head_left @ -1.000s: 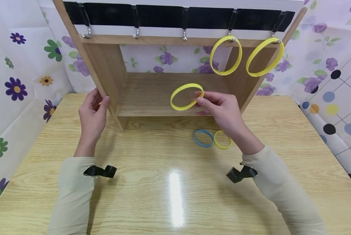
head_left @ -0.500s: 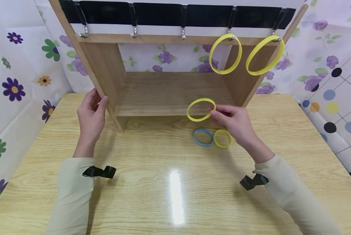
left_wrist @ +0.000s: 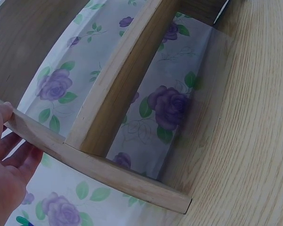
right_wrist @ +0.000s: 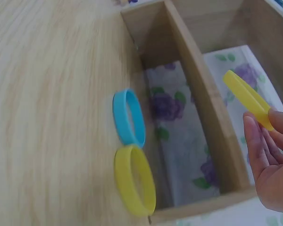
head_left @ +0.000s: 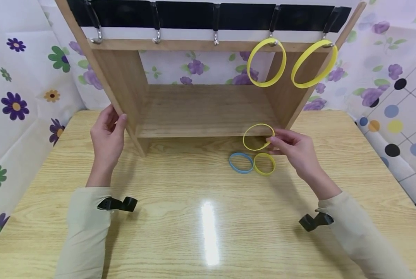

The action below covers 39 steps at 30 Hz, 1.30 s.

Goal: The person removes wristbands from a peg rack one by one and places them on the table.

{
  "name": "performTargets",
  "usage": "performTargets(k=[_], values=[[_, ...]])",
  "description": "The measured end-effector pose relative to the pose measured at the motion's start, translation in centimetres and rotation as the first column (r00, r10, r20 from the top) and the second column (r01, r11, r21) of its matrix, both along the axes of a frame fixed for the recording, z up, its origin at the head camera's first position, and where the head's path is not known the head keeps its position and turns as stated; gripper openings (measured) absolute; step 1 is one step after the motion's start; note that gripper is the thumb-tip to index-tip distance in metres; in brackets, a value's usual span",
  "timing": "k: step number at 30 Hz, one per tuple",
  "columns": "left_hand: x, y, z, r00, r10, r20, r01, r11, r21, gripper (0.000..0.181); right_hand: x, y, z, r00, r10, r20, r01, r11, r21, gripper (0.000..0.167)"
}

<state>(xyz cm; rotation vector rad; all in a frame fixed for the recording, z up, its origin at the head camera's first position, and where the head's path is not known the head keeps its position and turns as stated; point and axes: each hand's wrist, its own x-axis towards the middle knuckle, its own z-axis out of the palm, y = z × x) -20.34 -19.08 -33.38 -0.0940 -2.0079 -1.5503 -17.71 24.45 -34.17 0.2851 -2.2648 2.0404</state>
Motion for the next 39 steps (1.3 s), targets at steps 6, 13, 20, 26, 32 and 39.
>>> performTargets(k=[6, 13, 20, 26, 32, 39], values=[[-0.2, 0.1, 0.1, 1.000, -0.002, 0.000, 0.002, 1.000, 0.001, 0.037, 0.2, 2.0, -0.8, 0.999, -0.035, 0.040, 0.033, 0.999, 0.042, 0.045], [-0.2, 0.1, 0.1, 1.000, -0.003, -0.012, 0.003, 1.000, 0.016, 0.036, 0.3, 3.9, -1.6, 0.996, -0.020, 0.085, 0.009, 0.991, 0.137, 0.047], [-0.1, 0.0, 0.0, 1.000, -0.002, -0.003, 0.002, 1.000, 0.009, 0.037, 0.2, 5.9, -2.8, 0.990, 0.033, 0.134, -0.054, 0.986, 0.155, 0.048], [0.0, 0.0, 0.0, 1.000, -0.005, -0.005, 0.005, 1.000, 0.010, 0.037, 0.0, 8.1, -3.6, 0.978, 0.050, 0.201, -0.101, 0.962, 0.253, 0.047], [0.0, -0.1, -0.2, 1.000, -0.008, -0.021, 0.009, 1.000, 0.004, 0.036, -0.1, 10.0, -4.4, 0.968, 0.020, 0.251, -0.091, 0.957, 0.275, 0.047], [0.0, -0.1, -0.2, 1.000, -0.012, -0.026, 0.012, 1.000, 0.004, 0.036, -0.3, 11.2, -5.3, 0.949, 0.036, 0.314, -0.107, 0.972, 0.212, 0.046]])
